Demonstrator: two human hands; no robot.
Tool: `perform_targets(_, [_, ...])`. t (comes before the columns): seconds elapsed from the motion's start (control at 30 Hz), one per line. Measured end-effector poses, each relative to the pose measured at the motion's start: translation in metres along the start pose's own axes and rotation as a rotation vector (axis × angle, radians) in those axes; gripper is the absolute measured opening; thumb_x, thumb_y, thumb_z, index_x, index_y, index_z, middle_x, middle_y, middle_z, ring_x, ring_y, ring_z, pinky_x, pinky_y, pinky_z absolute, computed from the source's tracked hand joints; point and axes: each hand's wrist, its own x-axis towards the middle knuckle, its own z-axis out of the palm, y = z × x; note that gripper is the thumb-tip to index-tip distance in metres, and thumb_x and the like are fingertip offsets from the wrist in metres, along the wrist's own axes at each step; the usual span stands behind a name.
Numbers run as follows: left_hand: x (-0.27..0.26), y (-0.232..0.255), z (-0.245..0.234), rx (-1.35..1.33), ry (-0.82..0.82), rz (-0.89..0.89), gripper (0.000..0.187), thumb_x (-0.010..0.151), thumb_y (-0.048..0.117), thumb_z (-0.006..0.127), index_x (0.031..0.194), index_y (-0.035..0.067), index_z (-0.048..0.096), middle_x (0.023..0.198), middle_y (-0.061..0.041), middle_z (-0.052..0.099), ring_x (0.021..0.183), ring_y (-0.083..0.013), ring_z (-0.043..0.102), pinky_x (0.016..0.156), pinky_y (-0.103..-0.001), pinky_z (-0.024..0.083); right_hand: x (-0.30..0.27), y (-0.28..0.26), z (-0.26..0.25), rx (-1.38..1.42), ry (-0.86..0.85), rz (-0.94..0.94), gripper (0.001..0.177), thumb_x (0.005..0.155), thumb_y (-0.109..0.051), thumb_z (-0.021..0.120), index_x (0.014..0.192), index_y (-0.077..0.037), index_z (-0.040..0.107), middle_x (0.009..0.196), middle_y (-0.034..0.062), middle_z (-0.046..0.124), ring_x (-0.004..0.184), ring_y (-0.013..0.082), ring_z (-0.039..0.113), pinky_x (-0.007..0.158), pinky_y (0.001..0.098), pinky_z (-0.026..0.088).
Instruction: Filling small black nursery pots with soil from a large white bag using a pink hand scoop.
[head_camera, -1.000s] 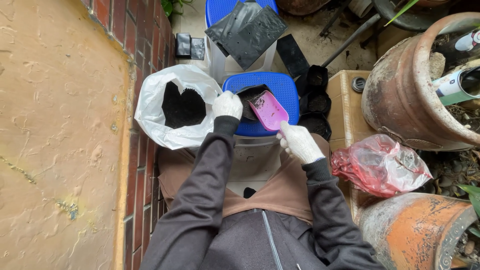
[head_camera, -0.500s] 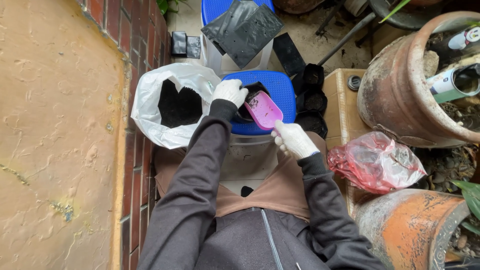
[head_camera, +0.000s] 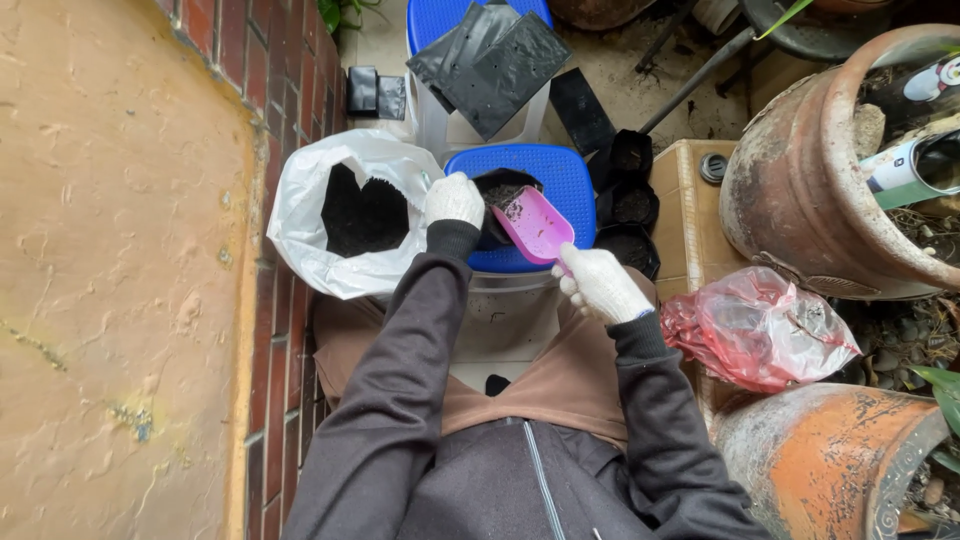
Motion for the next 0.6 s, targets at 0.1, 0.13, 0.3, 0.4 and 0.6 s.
perform_targets(0.1, [-0.013, 0.010, -0.007, -0.064, 0.048, -0.122, 0.027, 0.094, 0.016, 0.050, 0.080, 0.003, 0.069, 0.074, -0.019, 0.072, 0.082, -0.0360, 0.077, 0.074, -0.045, 0.063, 0.021, 0.017, 0.000, 0.029, -0.007, -0.001, 0.035, 0.097, -0.040, 0.056, 0.074, -0.014, 0.058, 0.052, -0.0037, 0.046, 0.037, 0.0033, 0.039, 0.032, 0.0194, 0.033])
perform_targets(0.13, [-0.021, 0.014, -0.016, -0.062, 0.048, -0.120, 0.027, 0.094, 0.016, 0.050, 0.080, 0.003, 0.069, 0.074, -0.019, 0.072, 0.082, -0.0360, 0.077, 0.074, -0.045, 0.063, 0.020, 0.014, -0.003, 0.031, -0.007, -0.002, 0.035, 0.097, -0.040, 0.056, 0.074, -0.014, 0.058, 0.052, -0.0037, 0.046, 0.037, 0.0033, 0.039, 0.032, 0.0194, 0.033])
perform_targets(0.3, [-0.040, 0.020, -0.036, -0.197, -0.006, -0.107, 0.027, 0.089, 0.015, 0.051, 0.077, -0.002, 0.068, 0.073, -0.026, 0.070, 0.084, -0.0441, 0.075, 0.073, -0.052, 0.062, 0.013, 0.009, -0.008, 0.029, -0.006, 0.001, 0.037, 0.097, -0.041, 0.057, 0.071, -0.016, 0.055, 0.050, -0.0029, 0.045, 0.036, 0.0047, 0.038, 0.032, 0.0199, 0.033])
perform_targets(0.4, [-0.024, 0.003, -0.020, -0.269, -0.122, -0.212, 0.036, 0.089, 0.031, 0.052, 0.086, 0.001, 0.071, 0.083, -0.024, 0.073, 0.097, -0.0436, 0.074, 0.087, -0.051, 0.059, 0.017, 0.012, -0.007, 0.006, 0.022, 0.006, 0.037, 0.095, -0.042, 0.057, 0.071, -0.014, 0.057, 0.052, -0.0034, 0.047, 0.038, 0.0046, 0.040, 0.032, 0.0200, 0.033])
perform_targets(0.6, [-0.026, 0.024, -0.096, -0.264, -0.177, -0.070, 0.045, 0.086, 0.041, 0.055, 0.098, 0.003, 0.075, 0.100, -0.023, 0.075, 0.107, -0.0413, 0.071, 0.095, -0.051, 0.056, 0.043, 0.036, 0.004, -0.048, 0.043, -0.024, 0.038, 0.092, -0.043, 0.061, 0.071, -0.012, 0.064, 0.050, 0.0010, 0.051, 0.037, 0.0085, 0.044, 0.033, 0.0212, 0.034])
